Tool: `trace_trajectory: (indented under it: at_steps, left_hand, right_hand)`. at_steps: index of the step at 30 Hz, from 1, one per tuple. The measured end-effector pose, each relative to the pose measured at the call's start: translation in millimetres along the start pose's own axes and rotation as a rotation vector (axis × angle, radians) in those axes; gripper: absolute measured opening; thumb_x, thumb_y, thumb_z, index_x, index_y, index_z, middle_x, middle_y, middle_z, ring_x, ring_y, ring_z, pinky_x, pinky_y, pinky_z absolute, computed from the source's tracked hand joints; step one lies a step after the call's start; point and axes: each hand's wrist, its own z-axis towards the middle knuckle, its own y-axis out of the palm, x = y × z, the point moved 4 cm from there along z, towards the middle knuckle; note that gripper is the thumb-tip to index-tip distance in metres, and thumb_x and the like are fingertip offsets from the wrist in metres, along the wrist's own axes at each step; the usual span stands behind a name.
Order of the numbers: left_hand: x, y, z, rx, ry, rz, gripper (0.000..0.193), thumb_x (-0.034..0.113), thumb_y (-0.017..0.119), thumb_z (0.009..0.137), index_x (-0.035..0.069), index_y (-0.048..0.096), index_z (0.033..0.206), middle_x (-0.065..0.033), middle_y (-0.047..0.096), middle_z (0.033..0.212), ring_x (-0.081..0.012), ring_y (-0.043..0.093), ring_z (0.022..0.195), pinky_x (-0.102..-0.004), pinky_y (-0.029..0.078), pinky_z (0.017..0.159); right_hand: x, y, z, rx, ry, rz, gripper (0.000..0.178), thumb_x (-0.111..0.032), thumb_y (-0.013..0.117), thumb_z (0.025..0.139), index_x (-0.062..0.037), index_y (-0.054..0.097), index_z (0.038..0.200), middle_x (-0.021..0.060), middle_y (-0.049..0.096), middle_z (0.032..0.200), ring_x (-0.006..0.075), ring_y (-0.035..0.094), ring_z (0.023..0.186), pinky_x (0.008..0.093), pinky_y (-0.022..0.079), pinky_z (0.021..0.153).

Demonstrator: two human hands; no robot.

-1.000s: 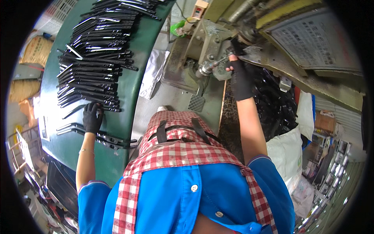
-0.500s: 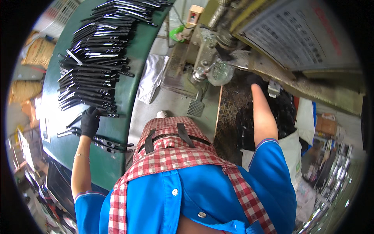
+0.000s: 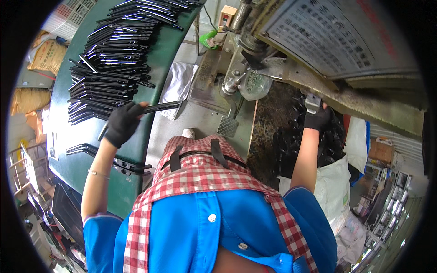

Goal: The person repeatedly picks up black metal rods from a table and grinds their ends against a bench grinder. After processing several pieces, the person walks through the warehouse and places the finished rods into a blue crate.

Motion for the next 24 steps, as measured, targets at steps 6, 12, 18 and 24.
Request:
trace_trajectory:
  at_steps: [6,12,18,24]
  left_hand:
    - [100,19,94,-0.074,0.282,-0.220,0.029,0.033,0.057,0.090,0.008,0.061,0.105,-0.0148,0.059,0.066,-0.0361,0.060,0.063,-0.0427,0.045,0.055]
    - [121,20,116,-0.214,0.311,-0.298,0.028,0.032,0.058,0.090,0.006,0.062,0.100,-0.0147,0.059,0.064,-0.0354,0.060,0.060,-0.0425,0.045,0.055]
    - [124,14,111,-0.199,0.367,-0.086,0.025,0.033,0.059,0.089,0.009,0.060,0.092,-0.0139,0.058,0.061,-0.0350,0.058,0.057,-0.0437,0.043,0.052]
    - [111,11,108,-0.152,0.350,0.000,0.026,0.036,0.058,0.089,0.010,0.057,0.087,-0.0120,0.058,0.062,-0.0345,0.058,0.057,-0.0440,0.043,0.050]
  right_hand:
    - [-82,187,-129,-0.241,0.169,0.721,0.022,-0.031,0.049,0.085,-0.0155,0.046,0.069,-0.0009,0.044,0.061,0.0173,0.048,0.070,0.0478,0.041,0.086]
    - [-88,227,-151,-0.345,0.193,0.826,0.024,-0.030,0.045,0.088,-0.0161,0.045,0.068,-0.0022,0.042,0.056,0.0167,0.047,0.064,0.0418,0.043,0.081]
    - [-59,251,-161,-0.181,0.225,0.712,0.024,-0.029,0.044,0.088,-0.0162,0.043,0.068,-0.0046,0.037,0.050,0.0130,0.043,0.056,0.0354,0.039,0.074]
    - [-45,269,-160,-0.145,0.253,0.737,0.028,-0.026,0.045,0.086,-0.0170,0.037,0.061,-0.0057,0.038,0.052,0.0102,0.042,0.056,0.0295,0.037,0.072]
